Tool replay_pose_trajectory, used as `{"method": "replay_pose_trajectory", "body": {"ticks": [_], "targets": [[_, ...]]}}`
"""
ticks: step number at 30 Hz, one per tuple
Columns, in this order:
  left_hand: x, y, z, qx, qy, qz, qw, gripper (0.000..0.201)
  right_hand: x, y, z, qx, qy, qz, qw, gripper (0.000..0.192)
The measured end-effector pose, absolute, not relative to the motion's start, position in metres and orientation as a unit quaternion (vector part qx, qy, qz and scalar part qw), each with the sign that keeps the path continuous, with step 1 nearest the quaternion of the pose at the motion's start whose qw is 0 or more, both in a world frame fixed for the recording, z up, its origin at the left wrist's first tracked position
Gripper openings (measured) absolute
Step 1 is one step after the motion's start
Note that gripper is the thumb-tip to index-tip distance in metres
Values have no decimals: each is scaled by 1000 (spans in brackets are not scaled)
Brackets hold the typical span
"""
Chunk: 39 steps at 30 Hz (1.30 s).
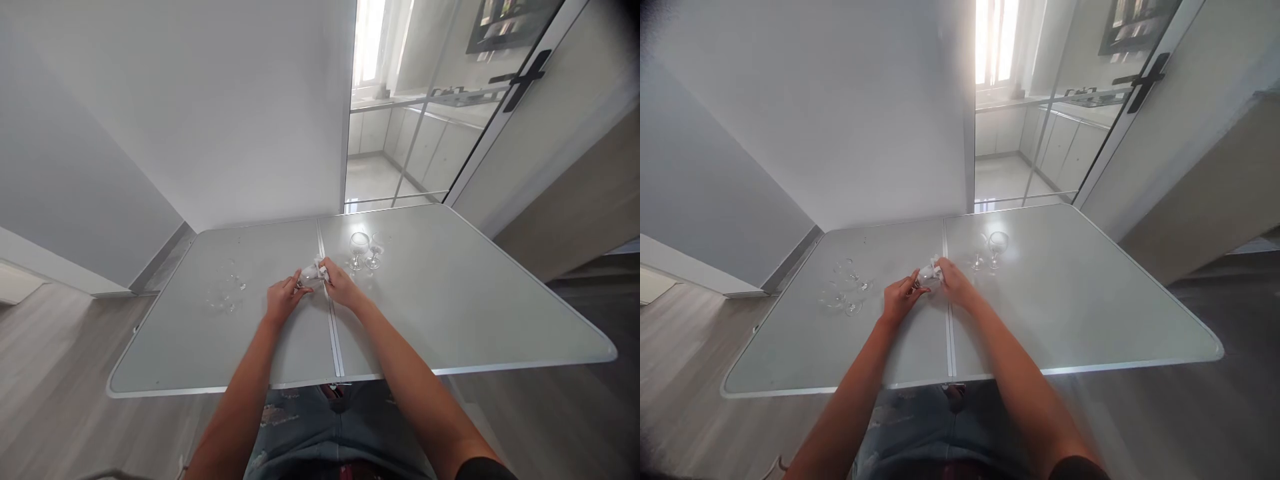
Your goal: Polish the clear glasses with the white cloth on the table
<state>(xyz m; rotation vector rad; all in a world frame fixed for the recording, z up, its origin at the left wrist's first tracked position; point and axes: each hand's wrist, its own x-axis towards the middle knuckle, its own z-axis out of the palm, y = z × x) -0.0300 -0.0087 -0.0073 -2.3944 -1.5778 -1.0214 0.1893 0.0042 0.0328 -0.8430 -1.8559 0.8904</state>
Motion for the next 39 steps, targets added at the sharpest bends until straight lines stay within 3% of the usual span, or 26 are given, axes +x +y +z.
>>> {"method": "replay_pose_trajectory", "body": {"ticks": [5, 9, 13, 22, 29, 35, 39], "targets": [[-32, -11, -8, -803, -511, -302, 51, 51, 188, 9, 27, -359, -732, 403, 417, 27], [-32, -13, -8, -807, -496, -320, 20, 54, 191, 8, 33, -314, -705, 456, 443, 21], [-32, -11, -8, -802, -488, -345, 9, 54, 193, 5, 37, -310, -718, 410, 469, 22], [-33, -13, -10, -818, -482, -313, -13, 53, 194, 10, 26, -341, -790, 358, 364, 29], [-30, -8, -12, -776, -482, -399, -77, 56, 191, 5, 32, -322, -675, 434, 502, 23], [-30, -12, -14, -794, -482, -369, 3, 53, 189, 3, 30, -341, -766, 323, 439, 29], [-29, -12, -13, -803, -492, -337, 14, 53, 191, 9, 28, -338, -761, 377, 406, 27]]}}
